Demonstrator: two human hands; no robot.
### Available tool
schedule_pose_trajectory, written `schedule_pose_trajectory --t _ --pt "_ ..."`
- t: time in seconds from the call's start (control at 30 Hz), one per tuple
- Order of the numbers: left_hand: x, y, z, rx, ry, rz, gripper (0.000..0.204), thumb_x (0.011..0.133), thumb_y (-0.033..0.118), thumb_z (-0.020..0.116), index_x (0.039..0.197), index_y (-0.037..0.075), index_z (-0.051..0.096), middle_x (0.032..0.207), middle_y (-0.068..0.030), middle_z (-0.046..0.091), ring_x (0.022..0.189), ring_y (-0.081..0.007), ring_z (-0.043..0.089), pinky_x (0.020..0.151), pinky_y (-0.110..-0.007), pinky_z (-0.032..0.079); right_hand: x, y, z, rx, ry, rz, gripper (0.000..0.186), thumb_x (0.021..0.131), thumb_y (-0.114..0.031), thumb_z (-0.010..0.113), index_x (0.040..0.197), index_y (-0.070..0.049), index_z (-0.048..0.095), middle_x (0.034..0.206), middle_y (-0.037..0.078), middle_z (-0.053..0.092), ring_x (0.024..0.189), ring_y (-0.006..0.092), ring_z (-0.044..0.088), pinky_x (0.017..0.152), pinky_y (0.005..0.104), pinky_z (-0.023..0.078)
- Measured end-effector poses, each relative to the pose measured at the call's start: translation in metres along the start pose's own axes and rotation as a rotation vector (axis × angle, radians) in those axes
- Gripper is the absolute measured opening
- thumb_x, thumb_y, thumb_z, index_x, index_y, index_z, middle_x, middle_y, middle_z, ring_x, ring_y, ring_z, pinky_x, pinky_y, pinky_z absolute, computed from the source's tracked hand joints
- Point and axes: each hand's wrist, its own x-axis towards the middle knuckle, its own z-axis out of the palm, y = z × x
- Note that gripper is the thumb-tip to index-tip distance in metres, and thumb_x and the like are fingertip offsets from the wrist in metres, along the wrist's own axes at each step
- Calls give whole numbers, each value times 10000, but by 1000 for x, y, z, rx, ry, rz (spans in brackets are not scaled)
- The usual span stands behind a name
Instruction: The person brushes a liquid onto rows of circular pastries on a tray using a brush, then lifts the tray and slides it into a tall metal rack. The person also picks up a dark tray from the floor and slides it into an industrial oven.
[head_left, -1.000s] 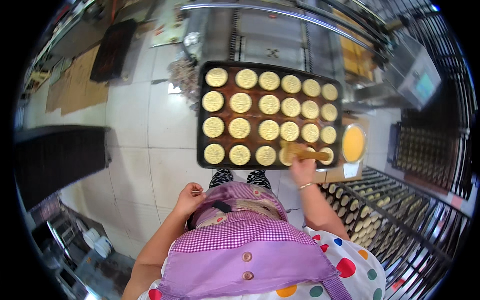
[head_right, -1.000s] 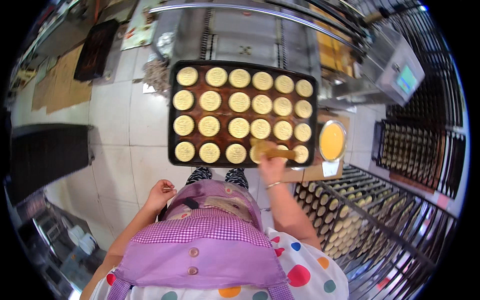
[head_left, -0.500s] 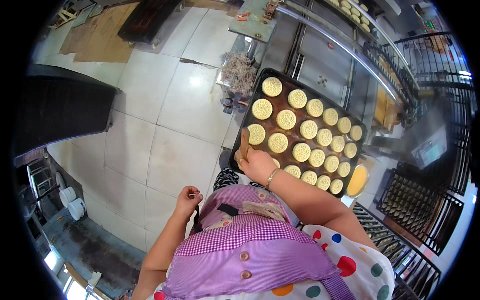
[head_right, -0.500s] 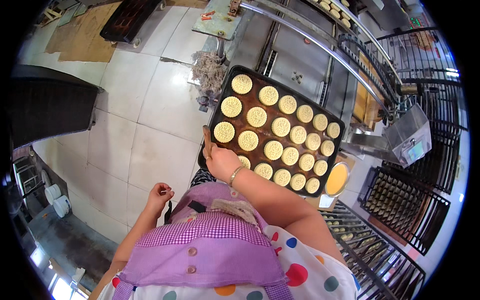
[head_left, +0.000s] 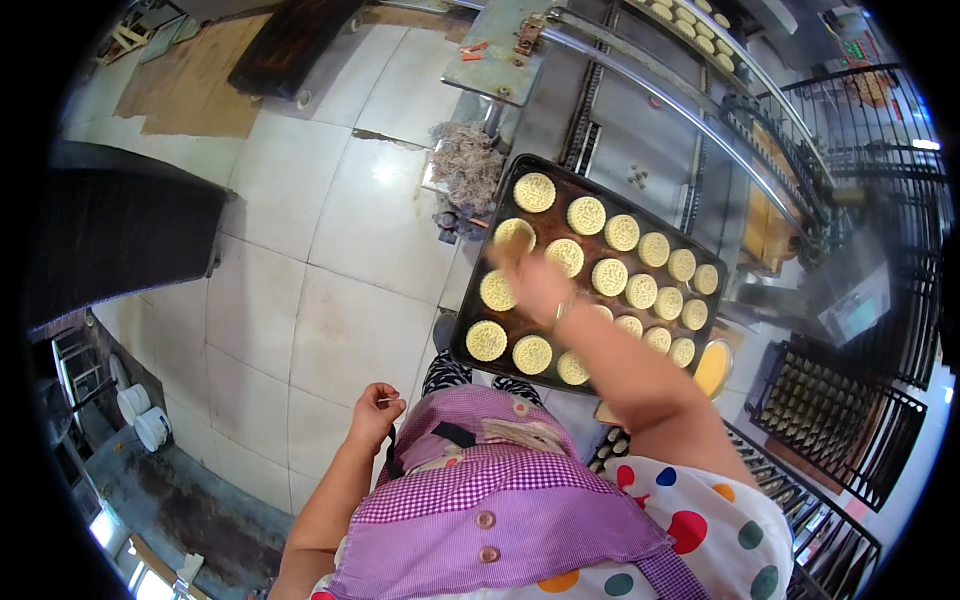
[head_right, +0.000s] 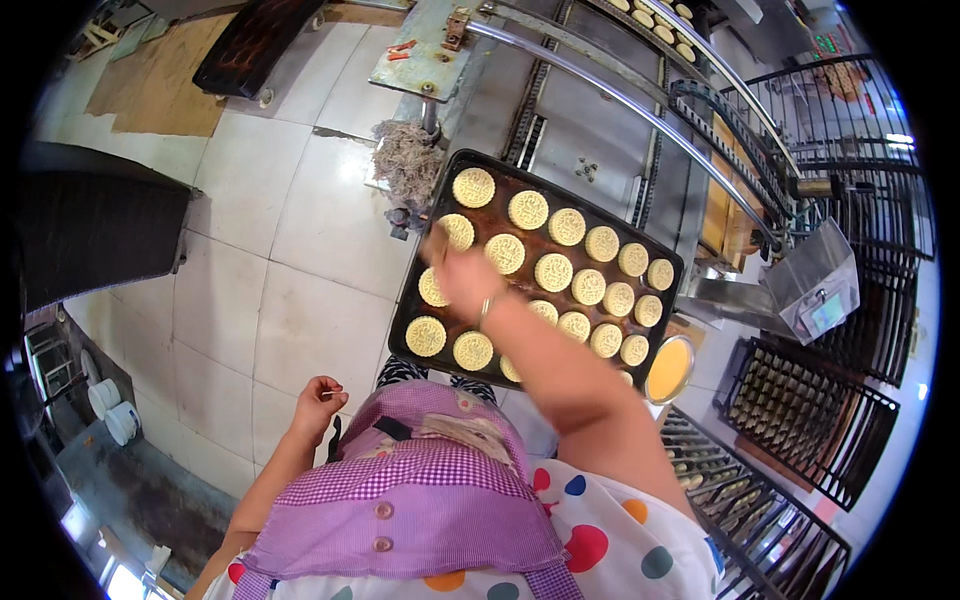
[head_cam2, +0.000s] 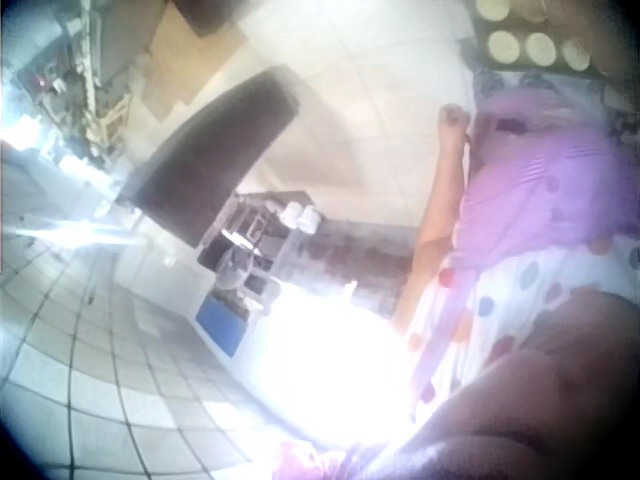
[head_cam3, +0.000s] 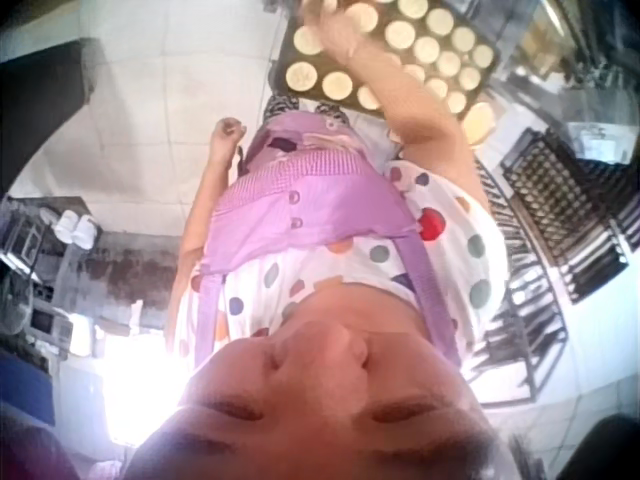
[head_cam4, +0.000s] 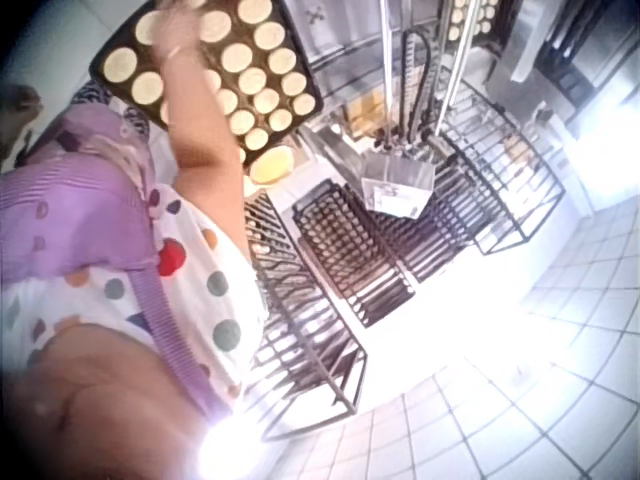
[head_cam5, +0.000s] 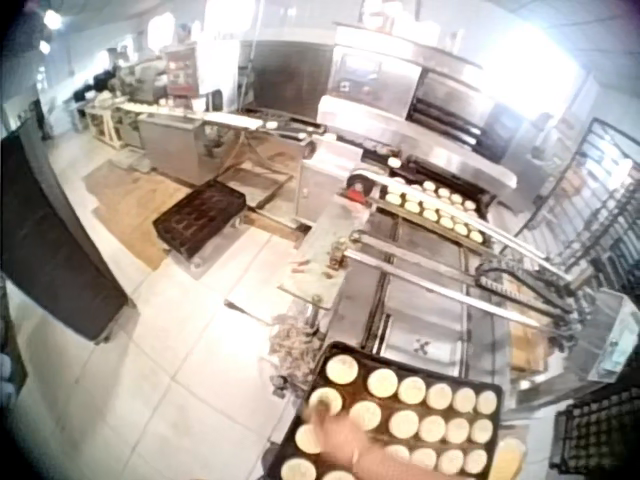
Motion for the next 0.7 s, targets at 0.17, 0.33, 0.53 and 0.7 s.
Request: schedule_pose_trajectory --t 0.17,0.33,0.53,0.7 --pt "4 3 10 20 -55 -9 263 758 -4 679 968 51 531 911 -21 548 830 -117 539 738 -247 459 -69 22 43 385 62 116 410 873 -387 511 942 0 628 815 231 640 751 388 630 680 456 500" --pt "5 16 31 91 -79 7 270 756 -13 680 968 52 527 912 -19 542 850 -125 540 765 -258 464 4 160 -31 326 636 304 297 852 -288 576 823 -1 645 824 230 637 781 389 611 694 462 486" --pt "1 7 65 143 -115 38 279 748 -8 677 976 45 523 916 -32 553 825 -130 554 738 -263 474 -66 148 45 331 299 355 390 879 -392 507 978 -33 626 744 211 634 719 398 618 659 473 502" --pt "-10 7 99 167 -153 16 289 739 -22 687 959 55 517 926 -27 546 844 -131 538 753 -257 453 -187 122 74 705 144 156 306 860 -249 571 1152 -166 610 1048 170 632 948 327 613 871 387 466"
